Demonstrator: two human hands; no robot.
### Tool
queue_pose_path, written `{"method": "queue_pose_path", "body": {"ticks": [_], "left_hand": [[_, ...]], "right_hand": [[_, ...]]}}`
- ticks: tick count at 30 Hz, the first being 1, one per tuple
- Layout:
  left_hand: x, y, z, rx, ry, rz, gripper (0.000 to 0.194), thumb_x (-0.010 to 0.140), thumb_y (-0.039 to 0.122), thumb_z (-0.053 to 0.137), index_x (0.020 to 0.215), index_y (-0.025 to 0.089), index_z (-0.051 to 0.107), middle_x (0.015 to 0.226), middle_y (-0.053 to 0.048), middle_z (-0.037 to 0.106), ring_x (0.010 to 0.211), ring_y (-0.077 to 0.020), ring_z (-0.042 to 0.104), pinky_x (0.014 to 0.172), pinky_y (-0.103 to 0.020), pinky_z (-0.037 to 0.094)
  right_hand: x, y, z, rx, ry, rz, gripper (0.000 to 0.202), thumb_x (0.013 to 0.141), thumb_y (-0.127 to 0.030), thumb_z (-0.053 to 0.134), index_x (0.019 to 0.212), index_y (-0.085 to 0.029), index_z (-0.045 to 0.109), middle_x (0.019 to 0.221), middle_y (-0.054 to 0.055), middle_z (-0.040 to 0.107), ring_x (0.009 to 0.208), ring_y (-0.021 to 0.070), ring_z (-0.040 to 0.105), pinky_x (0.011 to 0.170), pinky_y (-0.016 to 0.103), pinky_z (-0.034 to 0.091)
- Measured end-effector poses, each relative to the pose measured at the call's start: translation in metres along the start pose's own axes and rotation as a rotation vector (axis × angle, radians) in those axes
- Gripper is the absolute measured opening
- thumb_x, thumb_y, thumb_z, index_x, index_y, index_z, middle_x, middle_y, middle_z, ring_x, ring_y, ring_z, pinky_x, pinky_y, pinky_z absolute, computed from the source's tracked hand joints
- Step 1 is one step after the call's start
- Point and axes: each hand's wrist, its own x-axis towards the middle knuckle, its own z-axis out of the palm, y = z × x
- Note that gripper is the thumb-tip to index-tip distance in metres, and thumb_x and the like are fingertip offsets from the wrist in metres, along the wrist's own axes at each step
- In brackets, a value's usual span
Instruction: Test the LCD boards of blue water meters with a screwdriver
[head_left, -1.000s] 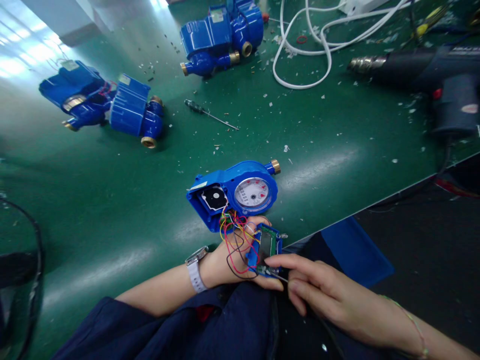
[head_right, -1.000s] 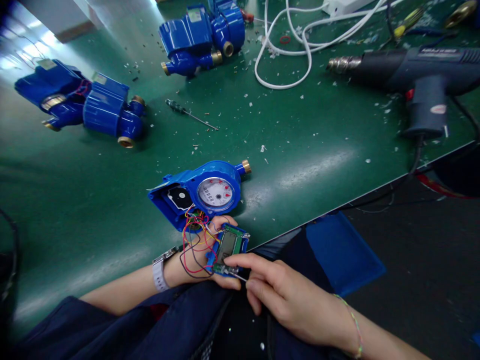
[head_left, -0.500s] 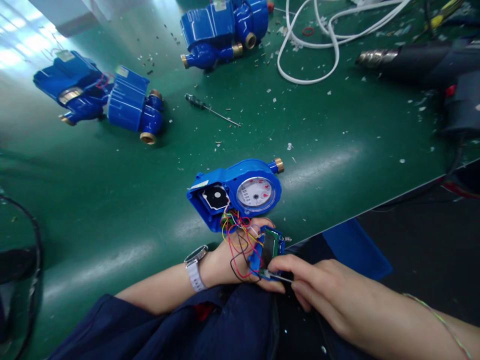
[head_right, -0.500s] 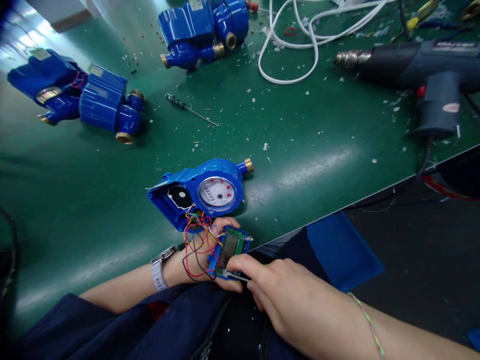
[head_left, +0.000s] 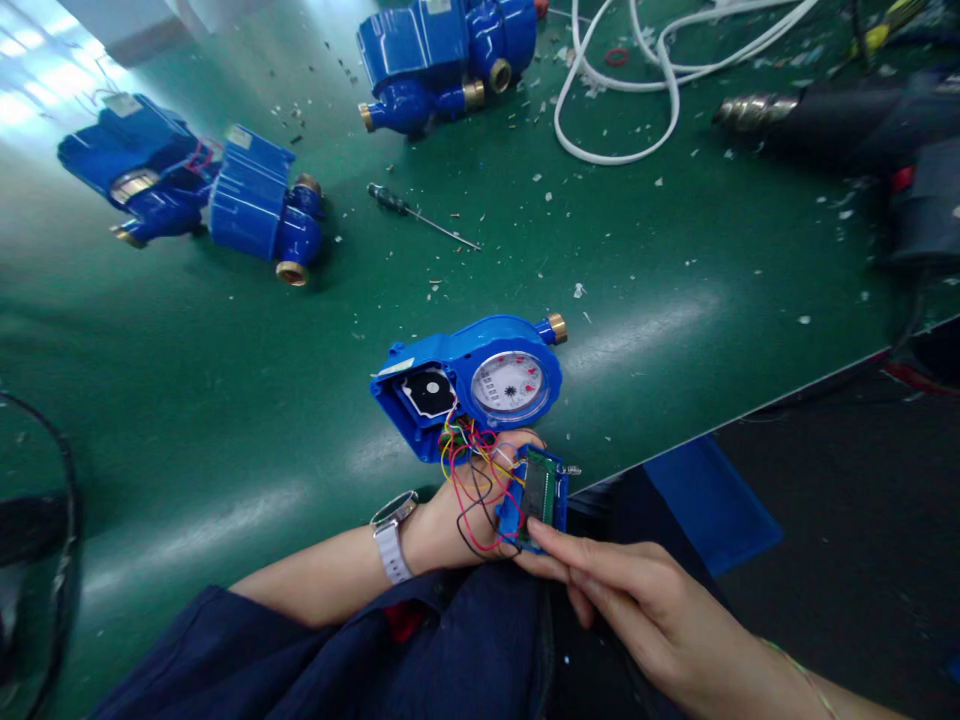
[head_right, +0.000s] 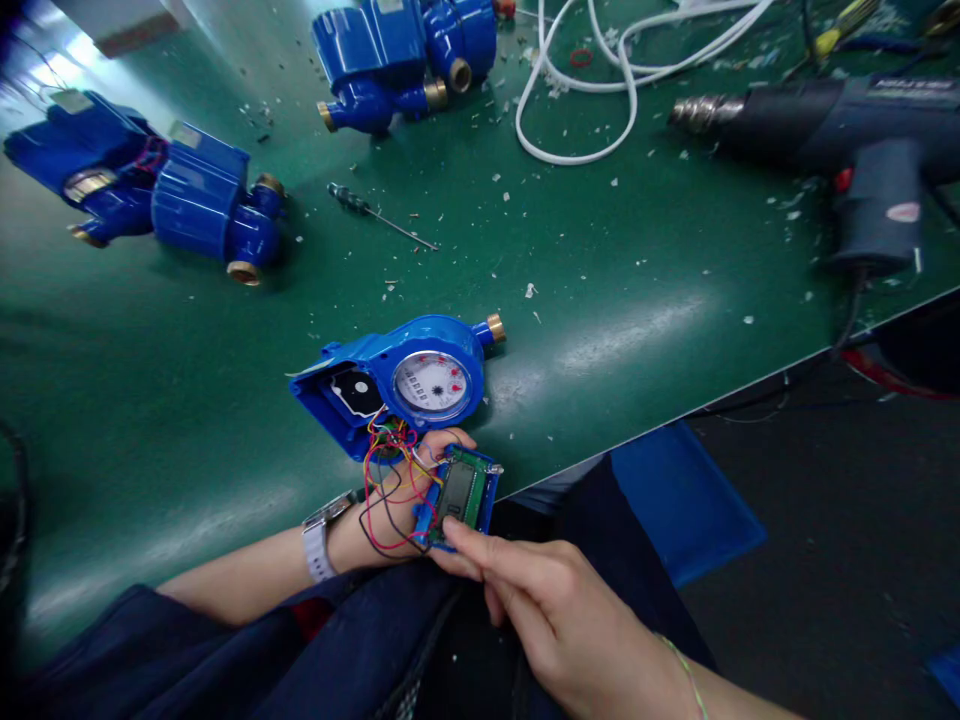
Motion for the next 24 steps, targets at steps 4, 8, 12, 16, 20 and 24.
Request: {"method": "queue_pose_path", "body": {"ticks": [4,8,12,16,20,24], "left_hand": [[0.000,0.003,-0.001,-0.124,0.002,-0.136,0.048,0.095,0.058,0.049,0.129,0.025,0.048,0.093,-0.002,0.058,0.076,-0.0148,0.057,0.070,-0.029,0.051],[-0.001,0.000,0.003,-0.215,0.032,-0.198,0.055,0.089,0.065,0.055,0.127,0.025,0.052,0.094,-0.003,0.060,0.076,-0.0158,0.058,0.071,-0.029,0.052],[-0.002,-0.006,0.006,-0.321,0.049,-0.251,0.054,0.093,0.066,0.044,0.125,0.024,0.054,0.080,0.000,0.057,0.065,-0.0139,0.054,0.064,-0.028,0.049],[-0.003,-0.007,0.006,-0.342,0.056,-0.263,0.053,0.092,0.066,0.047,0.124,0.024,0.054,0.076,0.001,0.055,0.061,-0.0132,0.052,0.060,-0.027,0.048],[-0.002,-0.004,0.008,-0.334,0.061,-0.222,0.052,0.090,0.065,0.053,0.123,0.025,0.053,0.080,0.000,0.056,0.063,-0.0139,0.055,0.061,-0.028,0.050],[-0.001,-0.005,0.011,-0.244,0.060,-0.121,0.057,0.084,0.060,0.065,0.126,0.026,0.048,0.100,-0.005,0.059,0.081,-0.0178,0.062,0.074,-0.032,0.054]], "right_hand": [[0.000,0.005,0.005,0.138,0.036,0.010,0.046,0.101,-0.013,0.041,0.142,-0.022,0.056,0.067,-0.002,0.059,0.058,0.0081,0.049,0.059,0.017,0.041],[0.002,0.007,0.007,0.234,0.043,0.005,0.046,0.100,-0.012,0.043,0.141,-0.026,0.057,0.064,-0.004,0.055,0.056,0.0079,0.045,0.056,0.018,0.037],[0.002,0.009,0.008,0.324,0.016,0.027,0.042,0.104,-0.018,0.044,0.142,-0.033,0.055,0.064,-0.004,0.053,0.057,0.0081,0.042,0.056,0.019,0.035],[0.003,0.012,0.008,0.424,0.003,0.045,0.034,0.108,-0.039,0.046,0.141,-0.037,0.055,0.059,-0.006,0.043,0.054,0.0075,0.037,0.051,0.018,0.030],[0.004,0.015,0.009,0.518,-0.025,0.048,0.035,0.107,-0.046,0.046,0.141,-0.038,0.055,0.058,-0.006,0.039,0.052,0.0059,0.034,0.048,0.017,0.026],[0.006,0.015,0.010,0.599,0.023,0.129,0.044,0.103,-0.053,0.052,0.141,-0.031,0.056,0.058,-0.006,0.037,0.050,0.0055,0.031,0.047,0.016,0.025]]}}
